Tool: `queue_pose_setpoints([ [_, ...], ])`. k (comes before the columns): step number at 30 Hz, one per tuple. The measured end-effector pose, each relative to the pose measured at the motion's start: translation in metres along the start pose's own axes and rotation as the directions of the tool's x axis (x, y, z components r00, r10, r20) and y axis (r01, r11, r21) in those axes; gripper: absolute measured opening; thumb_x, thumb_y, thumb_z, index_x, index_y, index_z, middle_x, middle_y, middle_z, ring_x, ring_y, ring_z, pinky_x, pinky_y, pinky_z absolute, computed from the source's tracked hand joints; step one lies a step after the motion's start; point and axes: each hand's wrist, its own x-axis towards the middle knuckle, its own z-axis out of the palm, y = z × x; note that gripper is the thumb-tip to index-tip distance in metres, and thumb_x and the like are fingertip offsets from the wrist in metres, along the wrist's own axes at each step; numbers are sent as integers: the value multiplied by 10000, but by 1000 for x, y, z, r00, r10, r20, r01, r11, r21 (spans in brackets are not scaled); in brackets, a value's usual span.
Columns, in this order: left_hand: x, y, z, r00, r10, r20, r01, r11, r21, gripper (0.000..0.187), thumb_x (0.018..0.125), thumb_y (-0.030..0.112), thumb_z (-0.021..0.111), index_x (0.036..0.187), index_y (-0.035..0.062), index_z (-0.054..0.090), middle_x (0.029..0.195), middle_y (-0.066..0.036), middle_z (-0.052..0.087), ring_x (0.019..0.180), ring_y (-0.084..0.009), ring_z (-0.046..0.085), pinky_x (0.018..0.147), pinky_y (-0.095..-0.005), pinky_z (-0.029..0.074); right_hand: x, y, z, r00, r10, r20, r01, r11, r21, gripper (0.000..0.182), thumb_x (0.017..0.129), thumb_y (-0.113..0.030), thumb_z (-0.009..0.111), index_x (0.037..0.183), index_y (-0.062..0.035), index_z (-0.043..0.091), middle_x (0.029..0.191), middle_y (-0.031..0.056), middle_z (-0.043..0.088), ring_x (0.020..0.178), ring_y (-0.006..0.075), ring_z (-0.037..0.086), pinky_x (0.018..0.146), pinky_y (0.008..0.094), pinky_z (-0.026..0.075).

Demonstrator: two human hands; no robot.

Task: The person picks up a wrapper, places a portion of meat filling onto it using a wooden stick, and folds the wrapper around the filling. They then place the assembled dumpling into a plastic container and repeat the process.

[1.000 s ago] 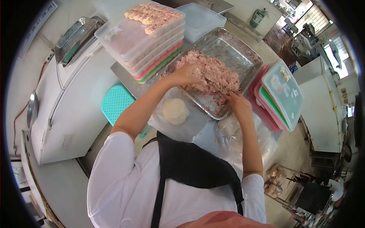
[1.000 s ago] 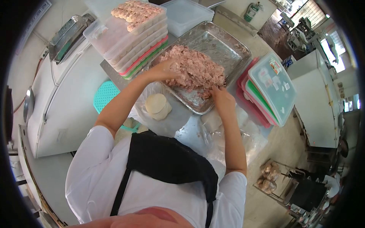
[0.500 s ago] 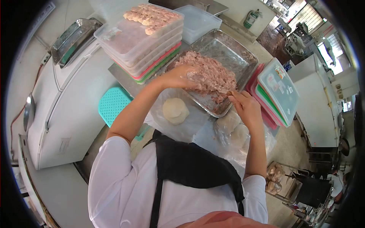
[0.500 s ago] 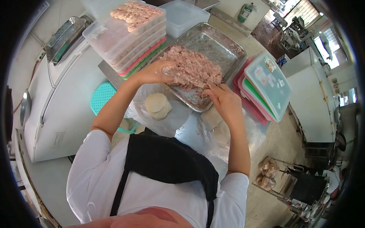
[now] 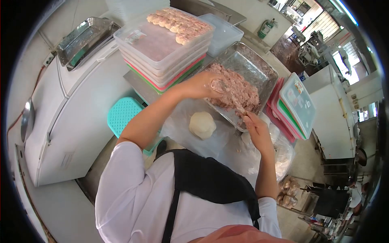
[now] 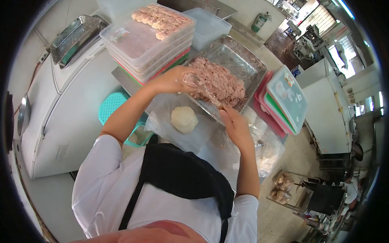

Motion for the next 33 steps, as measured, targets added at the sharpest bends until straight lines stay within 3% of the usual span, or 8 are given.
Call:
queue_pose_setpoints([
  [3,-10,19,-50,999,36,-23,-33,995,98,516,711,267,788,1120,22,593,978,-128,629,923,-215,579,844,-324,446,-7,-5,7,982,181,-52,-158,942,295,301,951,-231,555,1135,1,608,812,54,640,696,148,581,624,273,443],
  [6,-14,17,-114,999,-41,-7,41,993,114,575,715,302,774,1168,15,565,940,-105,611,907,-205,563,811,-326,447,-14,-5,18,942,329,-71,-256,838,482,311,973,-286,526,1135,-40,625,646,-70,432,495,3,324,449,167,223],
  [8,-17,4,-155,972,-235,-29,236,966,102,589,718,300,766,1188,18,551,977,-108,616,946,-217,560,829,-341,448,-19,-10,23,910,402,-106,-296,806,512,311,969,-290,532,1130,-42,627,633,-66,424,485,11,325,440,171,226],
  [11,-12,-59,-196,994,42,-101,1,920,392,588,724,265,747,1208,9,533,975,-131,626,937,-258,583,839,-358,460,-22,-18,37,862,477,-172,-309,764,567,311,962,-301,549,1121,-50,639,626,-67,433,489,15,341,440,179,239],
  [14,-2,-95,-225,982,160,-104,-74,822,565,642,724,238,741,1273,26,487,1037,-176,622,956,-312,599,841,-383,471,-21,-26,56,828,509,-236,-300,756,581,319,959,-314,555,1120,-53,642,622,-68,440,489,18,351,439,184,248],
  [17,10,-92,-230,984,39,-173,44,890,453,656,713,202,727,1299,48,476,1066,-208,626,969,-362,607,839,-421,484,-17,-32,74,807,526,-269,-298,756,583,327,960,-322,553,1119,-51,640,616,-63,444,481,21,353,435,184,252],
  [30,60,-131,-210,998,66,-13,-49,847,530,795,751,145,735,1422,60,316,1273,-243,526,1125,-389,539,930,-430,447,-18,-51,94,782,550,-294,-320,759,567,274,950,-243,571,1129,-44,634,644,-60,469,504,15,377,456,173,285],
  [33,49,-123,-218,994,78,74,-105,853,511,754,764,175,716,1405,31,347,1314,-232,502,1211,-373,483,995,-421,408,-17,-39,79,785,553,-278,-453,819,352,262,942,-200,578,1133,-31,637,705,-51,524,577,45,457,514,197,371],
])
